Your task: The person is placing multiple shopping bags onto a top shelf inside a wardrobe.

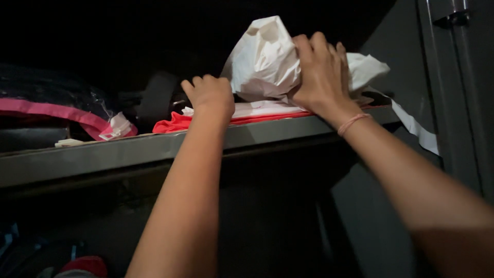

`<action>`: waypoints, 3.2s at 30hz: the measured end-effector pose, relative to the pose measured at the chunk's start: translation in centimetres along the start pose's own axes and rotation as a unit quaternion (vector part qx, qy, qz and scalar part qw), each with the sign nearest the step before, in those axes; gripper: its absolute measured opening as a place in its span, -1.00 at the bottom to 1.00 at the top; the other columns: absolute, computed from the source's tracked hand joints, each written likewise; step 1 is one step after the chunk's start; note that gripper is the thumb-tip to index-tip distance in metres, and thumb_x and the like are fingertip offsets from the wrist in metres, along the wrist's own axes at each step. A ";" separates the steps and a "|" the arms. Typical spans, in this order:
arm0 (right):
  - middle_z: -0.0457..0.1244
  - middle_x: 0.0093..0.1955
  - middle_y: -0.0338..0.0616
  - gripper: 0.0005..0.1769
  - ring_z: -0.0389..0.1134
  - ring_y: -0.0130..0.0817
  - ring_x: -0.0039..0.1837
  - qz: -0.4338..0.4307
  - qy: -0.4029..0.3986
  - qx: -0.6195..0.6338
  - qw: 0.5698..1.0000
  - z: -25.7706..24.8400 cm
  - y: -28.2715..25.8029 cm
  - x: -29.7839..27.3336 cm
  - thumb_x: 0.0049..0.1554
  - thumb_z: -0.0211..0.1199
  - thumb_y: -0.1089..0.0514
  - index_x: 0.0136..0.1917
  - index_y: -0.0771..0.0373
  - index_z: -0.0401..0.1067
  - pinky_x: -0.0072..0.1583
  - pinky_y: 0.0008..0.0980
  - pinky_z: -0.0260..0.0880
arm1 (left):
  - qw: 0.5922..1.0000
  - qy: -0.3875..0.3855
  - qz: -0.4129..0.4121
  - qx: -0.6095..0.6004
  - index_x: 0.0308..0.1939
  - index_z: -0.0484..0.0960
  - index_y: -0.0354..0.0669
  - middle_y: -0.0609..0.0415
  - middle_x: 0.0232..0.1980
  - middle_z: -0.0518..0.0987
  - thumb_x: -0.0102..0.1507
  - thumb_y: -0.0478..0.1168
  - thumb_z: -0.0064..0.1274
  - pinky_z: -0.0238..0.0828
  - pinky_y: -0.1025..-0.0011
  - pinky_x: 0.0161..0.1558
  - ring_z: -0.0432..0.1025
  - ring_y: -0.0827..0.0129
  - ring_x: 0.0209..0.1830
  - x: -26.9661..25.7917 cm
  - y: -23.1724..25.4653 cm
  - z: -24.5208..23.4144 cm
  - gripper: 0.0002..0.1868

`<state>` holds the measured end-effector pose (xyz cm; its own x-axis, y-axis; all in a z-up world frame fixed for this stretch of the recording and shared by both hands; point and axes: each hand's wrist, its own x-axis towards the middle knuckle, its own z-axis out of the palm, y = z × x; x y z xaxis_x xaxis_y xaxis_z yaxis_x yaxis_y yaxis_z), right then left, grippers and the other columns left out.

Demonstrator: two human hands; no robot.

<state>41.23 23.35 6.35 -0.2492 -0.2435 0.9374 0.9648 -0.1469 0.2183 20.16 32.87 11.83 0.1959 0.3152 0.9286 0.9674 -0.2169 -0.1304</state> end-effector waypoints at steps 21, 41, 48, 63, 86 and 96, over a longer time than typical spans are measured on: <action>0.22 0.23 -0.01 -0.07 0.22 0.08 0.31 -0.047 0.022 0.059 0.997 3.2 -0.3 0.3 -0.14 0.52 0.10 0.47 0.14 0.27 0.42 0.15 0.03 | 0.989 0.113 0.004 -0.097 0.54 0.02 -0.03 -0.23 0.29 0.35 -0.09 0.06 0.46 -0.17 -0.33 0.37 0.26 -0.14 0.32 -4.4 1.8 -5.9 0.26; 0.09 0.54 -0.05 0.24 0.07 0.01 0.57 -0.051 -0.193 0.098 0.975 -2.0 3.4 0.5 -0.30 0.54 0.16 0.60 -0.07 0.11 0.42 0.19 0.01 | 0.941 0.180 0.174 -0.229 0.42 0.09 0.00 -0.14 0.40 0.27 -0.11 -0.26 0.45 0.51 0.00 0.03 0.43 -0.20 0.18 -2.5 1.9 -2.4 0.11; 0.19 0.52 -0.18 0.00 0.15 -0.14 0.56 -0.060 -0.120 0.084 0.987 -1.4 3.8 -1.6 -0.07 0.48 0.24 0.60 -0.10 0.25 0.58 0.23 -0.11 | 0.891 0.250 0.273 -0.263 0.44 0.17 0.13 -0.15 0.43 0.21 -0.14 0.01 0.58 0.35 -0.20 0.06 0.19 -0.20 0.38 -4.5 2.4 -5.2 0.18; 0.40 -0.24 0.23 -0.71 0.46 0.20 -0.13 0.144 -0.135 0.105 0.975 -2.9 -0.6 -3.9 0.15 0.34 -0.03 -0.10 0.24 0.67 0.08 0.01 0.46 | 0.898 0.258 0.276 -0.227 0.24 0.51 0.15 -0.09 0.33 0.32 0.07 -0.01 0.45 0.49 0.00 0.05 0.26 -0.17 0.29 -3.0 2.1 -3.0 -0.31; 0.38 -0.31 0.14 -0.85 0.47 -0.02 -0.23 0.131 -0.181 0.256 0.941 4.4 -0.8 -1.8 0.02 0.28 0.18 -0.20 0.29 0.58 -0.08 -0.11 0.45 | 0.920 0.225 0.250 -0.199 0.30 0.45 0.10 -0.23 0.28 0.29 -0.08 0.06 0.48 0.41 0.01 0.11 0.21 -0.25 0.23 -2.0 2.3 -2.0 -0.11; 0.42 -0.05 0.12 -0.78 0.48 -0.08 -0.06 0.196 0.010 0.086 0.977 -2.6 1.1 -6.9 0.27 0.22 0.14 -0.02 0.35 0.57 -0.07 -0.14 0.49 | 0.947 0.202 0.208 -0.139 0.30 0.44 0.08 -0.13 0.26 0.32 -0.26 0.41 0.48 0.41 -0.03 0.00 0.21 -0.09 0.26 -3.5 2.6 -3.8 0.14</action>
<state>43.81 22.38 -0.55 0.1419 -0.2675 0.9531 0.9859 0.1239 -0.1121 21.35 27.66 9.57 0.4191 -0.2176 0.8815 0.7290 -0.4981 -0.4695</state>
